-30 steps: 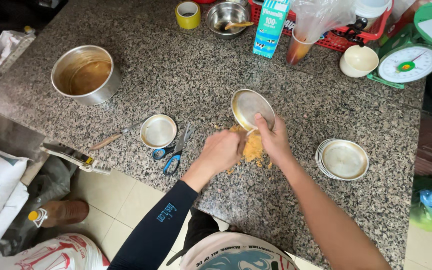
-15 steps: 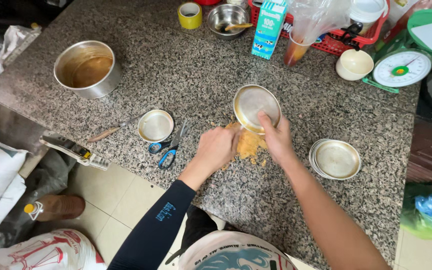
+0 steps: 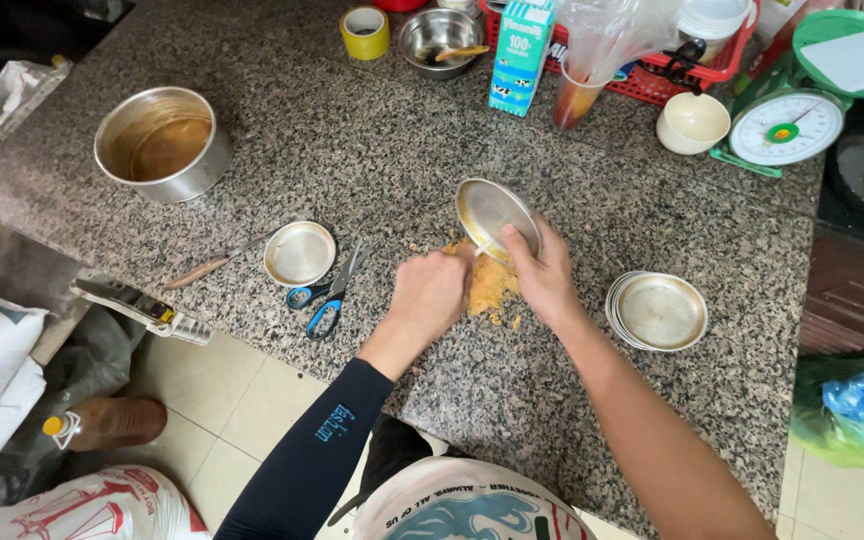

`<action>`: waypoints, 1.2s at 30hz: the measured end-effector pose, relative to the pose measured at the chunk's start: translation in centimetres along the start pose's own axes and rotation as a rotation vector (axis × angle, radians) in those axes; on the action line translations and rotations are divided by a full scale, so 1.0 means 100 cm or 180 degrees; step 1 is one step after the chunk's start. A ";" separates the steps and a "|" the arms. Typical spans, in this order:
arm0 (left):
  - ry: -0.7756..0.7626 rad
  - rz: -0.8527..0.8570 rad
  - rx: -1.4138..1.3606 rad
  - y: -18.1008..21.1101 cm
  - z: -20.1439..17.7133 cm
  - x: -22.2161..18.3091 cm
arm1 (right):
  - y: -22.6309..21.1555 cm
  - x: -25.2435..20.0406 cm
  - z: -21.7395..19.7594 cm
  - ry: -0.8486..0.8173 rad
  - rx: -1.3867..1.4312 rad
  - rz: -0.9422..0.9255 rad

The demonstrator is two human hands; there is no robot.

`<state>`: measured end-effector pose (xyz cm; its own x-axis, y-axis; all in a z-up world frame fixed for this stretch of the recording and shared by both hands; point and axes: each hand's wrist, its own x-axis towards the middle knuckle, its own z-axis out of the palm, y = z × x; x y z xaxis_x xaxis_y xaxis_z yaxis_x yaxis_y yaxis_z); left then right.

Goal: The person scrapes food residue out of metal containers onto a granite countertop by hand. Using a scraper, they collect the residue into a pile and move it into a trash bag. Finally, they wash their hands and the containers in a sink.

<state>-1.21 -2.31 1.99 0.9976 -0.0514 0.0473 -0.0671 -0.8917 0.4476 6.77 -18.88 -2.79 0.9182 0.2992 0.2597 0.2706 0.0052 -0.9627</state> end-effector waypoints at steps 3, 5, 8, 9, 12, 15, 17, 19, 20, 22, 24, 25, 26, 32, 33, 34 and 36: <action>0.0056 0.0144 -0.0267 0.000 0.000 0.001 | 0.000 0.002 0.000 0.0094 0.0032 0.0150; 0.0188 0.0089 -0.0175 0.001 -0.003 0.001 | -0.001 0.004 0.001 0.0236 0.0632 0.0588; 0.0439 0.0115 -0.0313 0.003 -0.011 0.000 | -0.004 0.008 -0.004 0.0533 0.1704 0.1172; 0.0247 -0.0027 -0.0598 0.004 -0.013 0.001 | -0.006 0.009 -0.006 0.0650 0.2093 0.1347; 0.0073 -0.0317 -0.1451 0.004 -0.015 0.005 | -0.013 0.008 -0.019 0.0393 0.2045 0.1364; 0.0692 -0.0223 -0.2032 0.003 -0.011 0.012 | -0.017 0.004 -0.034 0.0554 0.2501 0.1647; 0.1014 -0.0077 -0.1974 0.003 -0.008 0.017 | -0.019 -0.004 -0.049 0.0535 0.2541 0.1506; 0.0915 -0.0152 -0.2063 0.008 -0.006 0.025 | -0.016 -0.010 -0.060 0.0617 0.2586 0.1516; 0.0860 -0.0180 -0.2108 0.013 -0.006 0.029 | -0.015 -0.012 -0.067 0.0704 0.2613 0.1600; 0.0624 -0.0310 -0.2041 0.026 -0.003 0.036 | -0.013 -0.022 -0.081 0.0935 0.2584 0.1705; 0.0586 -0.0243 -0.2019 0.041 -0.001 0.042 | -0.014 -0.031 -0.092 0.1196 0.2490 0.1732; 0.0671 -0.0130 -0.2039 0.050 0.001 0.045 | -0.015 -0.036 -0.096 0.1238 0.2418 0.1747; 0.0756 -0.0017 -0.2062 0.057 0.002 0.048 | -0.016 -0.041 -0.097 0.1279 0.2346 0.1762; 0.0165 -0.0201 -0.1565 0.067 0.008 0.056 | -0.019 -0.047 -0.081 0.1407 0.2036 0.1596; 0.0321 -0.0122 -0.1363 0.062 0.004 0.058 | -0.018 -0.046 -0.076 0.1308 0.2014 0.1479; 0.0474 -0.0044 -0.1159 0.055 -0.001 0.060 | -0.017 -0.045 -0.074 0.1139 0.1853 0.1452; 0.0765 0.0387 -0.0766 0.039 -0.016 0.064 | -0.014 -0.041 -0.074 0.0771 0.1517 0.1408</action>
<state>4.91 -5.46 5.45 0.9509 -0.0179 0.3090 -0.2163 -0.7527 0.6219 4.80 -27.19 -1.92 0.9667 0.1485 -0.2085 -0.2497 0.3670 -0.8961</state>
